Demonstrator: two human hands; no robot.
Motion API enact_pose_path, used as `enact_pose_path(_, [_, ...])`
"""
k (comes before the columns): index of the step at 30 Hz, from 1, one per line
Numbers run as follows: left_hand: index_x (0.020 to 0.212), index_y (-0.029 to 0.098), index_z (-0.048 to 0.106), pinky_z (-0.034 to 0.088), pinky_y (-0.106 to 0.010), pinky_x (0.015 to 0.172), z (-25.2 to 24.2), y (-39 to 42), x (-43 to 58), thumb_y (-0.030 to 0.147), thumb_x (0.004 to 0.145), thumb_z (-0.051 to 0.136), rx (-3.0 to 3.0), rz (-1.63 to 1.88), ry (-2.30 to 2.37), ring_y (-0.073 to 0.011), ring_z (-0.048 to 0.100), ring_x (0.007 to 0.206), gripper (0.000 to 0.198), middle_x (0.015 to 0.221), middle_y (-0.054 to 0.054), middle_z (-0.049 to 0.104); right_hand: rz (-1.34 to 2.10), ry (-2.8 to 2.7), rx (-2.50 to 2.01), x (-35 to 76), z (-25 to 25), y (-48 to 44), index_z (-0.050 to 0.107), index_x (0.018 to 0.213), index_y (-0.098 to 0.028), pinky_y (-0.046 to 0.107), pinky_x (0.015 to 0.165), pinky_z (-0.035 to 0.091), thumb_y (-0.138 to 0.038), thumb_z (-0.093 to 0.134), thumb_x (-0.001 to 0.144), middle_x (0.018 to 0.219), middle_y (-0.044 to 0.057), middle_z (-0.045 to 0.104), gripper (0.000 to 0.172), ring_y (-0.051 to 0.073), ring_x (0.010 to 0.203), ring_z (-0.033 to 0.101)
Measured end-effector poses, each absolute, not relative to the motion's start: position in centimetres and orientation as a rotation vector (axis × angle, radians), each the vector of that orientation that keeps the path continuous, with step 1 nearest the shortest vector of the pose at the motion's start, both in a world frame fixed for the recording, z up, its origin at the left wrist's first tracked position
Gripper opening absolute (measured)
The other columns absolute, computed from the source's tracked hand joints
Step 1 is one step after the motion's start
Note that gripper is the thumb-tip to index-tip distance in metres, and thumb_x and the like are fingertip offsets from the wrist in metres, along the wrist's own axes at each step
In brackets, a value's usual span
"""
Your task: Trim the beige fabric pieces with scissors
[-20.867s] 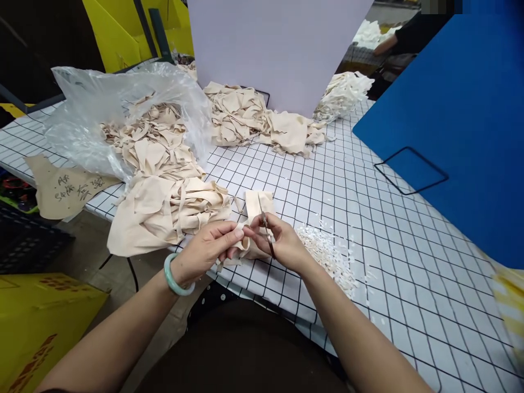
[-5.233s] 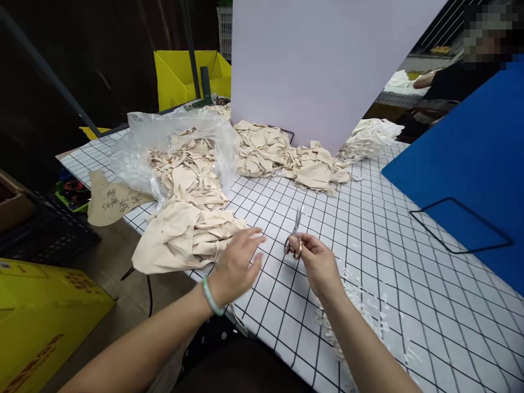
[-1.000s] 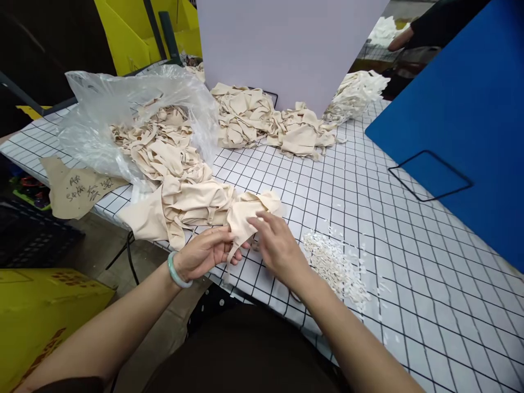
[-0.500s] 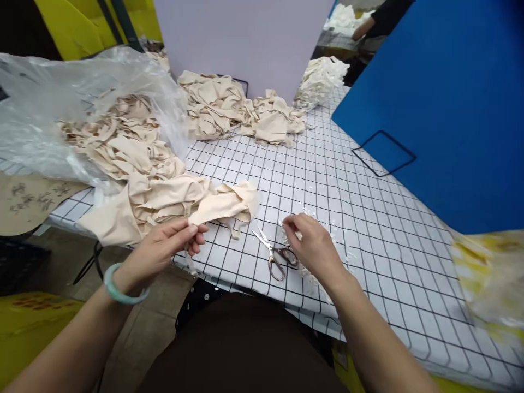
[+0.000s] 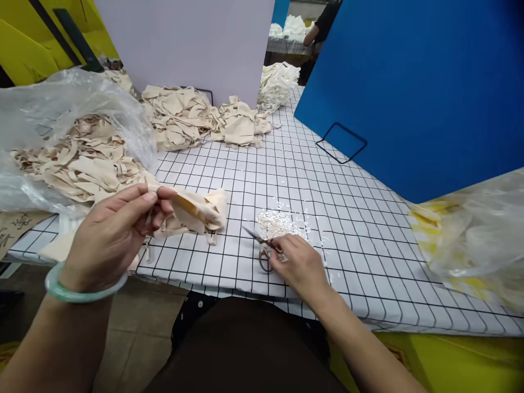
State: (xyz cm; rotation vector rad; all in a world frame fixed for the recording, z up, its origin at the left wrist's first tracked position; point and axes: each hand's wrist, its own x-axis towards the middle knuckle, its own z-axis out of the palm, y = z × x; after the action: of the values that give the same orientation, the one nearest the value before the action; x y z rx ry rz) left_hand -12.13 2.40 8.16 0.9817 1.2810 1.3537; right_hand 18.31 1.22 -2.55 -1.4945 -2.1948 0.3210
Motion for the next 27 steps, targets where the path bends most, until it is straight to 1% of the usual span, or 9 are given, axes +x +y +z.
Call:
enact_pose_path(2, [0.092,0.019,0.078,0.048,-0.021,0.054,7.6,2.0,-11.3,0.027,0.087,0.070,0.992,1.312,1.272,-0.0118,0.054,0.065,0.012,0.081,-0.005,0.067,0.494,-1.898,-1.501,19.7,-2.2,0.8,0.065,0.091,-0.022,0.040,0.066,0.054,-0.026,0.060,0.088,0.087,0.008,0.073,0.008,0.023,0.073,0.064])
enact_pose_path(6, [0.095,0.015,0.076,0.042,-0.020,0.052,4.4,0.7,-7.5,0.035,0.088,0.068,0.953,1.007,1.157,-0.0089,0.048,0.059,0.023,0.076,-0.004,0.064,1.128,-1.236,-1.435,20.5,-2.4,0.3,0.061,0.101,-0.023,0.035,0.060,0.055,-0.041,0.064,0.087,0.084,0.006,0.072,0.023,0.020,0.069,0.065])
enact_pose_path(11, [0.098,0.015,0.075,0.038,-0.023,0.054,2.7,-0.8,-4.8,0.041,0.093,0.059,0.936,0.913,1.122,-0.0102,0.046,0.062,0.030,0.080,-0.005,0.063,1.584,-0.992,-1.068,17.9,-2.6,1.0,0.064,0.115,-0.021,0.039,0.075,0.058,-0.043,0.053,0.089,0.095,0.008,0.068,0.035,0.024,0.090,0.067])
enact_pose_path(14, [0.096,0.015,0.074,0.036,-0.024,0.054,3.4,-1.3,-5.2,0.044,0.093,0.057,0.975,0.930,1.146,-0.0103,0.043,0.061,0.033,0.076,-0.004,0.061,1.668,-1.012,-0.993,15.3,-2.7,1.5,0.063,0.107,-0.024,0.040,0.088,0.058,-0.037,0.067,0.082,0.104,0.007,0.069,0.029,0.024,0.100,0.067])
enact_pose_path(17, [0.092,0.015,0.074,0.031,-0.024,0.052,3.8,-1.8,-5.8,0.046,0.094,0.056,1.003,0.947,1.161,-0.0092,0.036,0.056,0.036,0.066,0.000,0.051,1.663,-1.073,-0.953,12.9,-2.8,1.7,0.061,0.105,-0.026,0.041,0.095,0.056,-0.034,0.075,0.079,0.108,0.005,0.069,0.030,0.022,0.106,0.066])
enact_pose_path(20, [0.091,0.016,0.072,0.027,-0.024,0.051,3.7,-2.4,-6.5,0.047,0.095,0.055,0.994,0.962,1.176,-0.0089,0.030,0.053,0.036,0.059,0.004,0.040,1.675,-1.149,-0.900,11.6,-2.8,1.9,0.058,0.112,-0.027,0.043,0.102,0.051,-0.033,0.072,0.083,0.122,0.007,0.067,0.033,0.023,0.117,0.062])
enact_pose_path(22, [0.093,0.016,0.071,0.026,-0.024,0.052,3.4,-2.9,-7.3,0.047,0.095,0.055,0.992,0.980,1.228,-0.0093,0.029,0.054,0.035,0.058,0.005,0.037,1.703,-1.173,-0.863,11.6,-2.8,2.0,0.058,0.115,-0.026,0.046,0.106,0.048,-0.034,0.061,0.088,0.129,0.009,0.065,0.029,0.025,0.123,0.059])
enact_pose_path(25, [0.093,0.017,0.070,0.027,-0.024,0.054,3.0,-3.7,-8.8,0.047,0.097,0.053,1.009,1.006,1.332,-0.0100,0.031,0.056,0.034,0.059,0.005,0.036,1.750,-1.138,-0.872,12.0,-2.6,2.3,0.058,0.116,-0.024,0.049,0.104,0.048,-0.034,0.052,0.089,0.122,0.010,0.066,0.030,0.026,0.119,0.061])
enact_pose_path(27, [0.090,0.017,0.070,0.030,-0.024,0.056,2.7,-4.0,-9.6,0.047,0.097,0.053,1.019,1.014,1.376,-0.0105,0.033,0.058,0.035,0.060,0.004,0.037,1.763,-1.137,-0.927,11.8,-2.5,2.4,0.056,0.118,-0.025,0.047,0.102,0.050,-0.034,0.060,0.084,0.117,0.009,0.065,0.035,0.025,0.113,0.063])
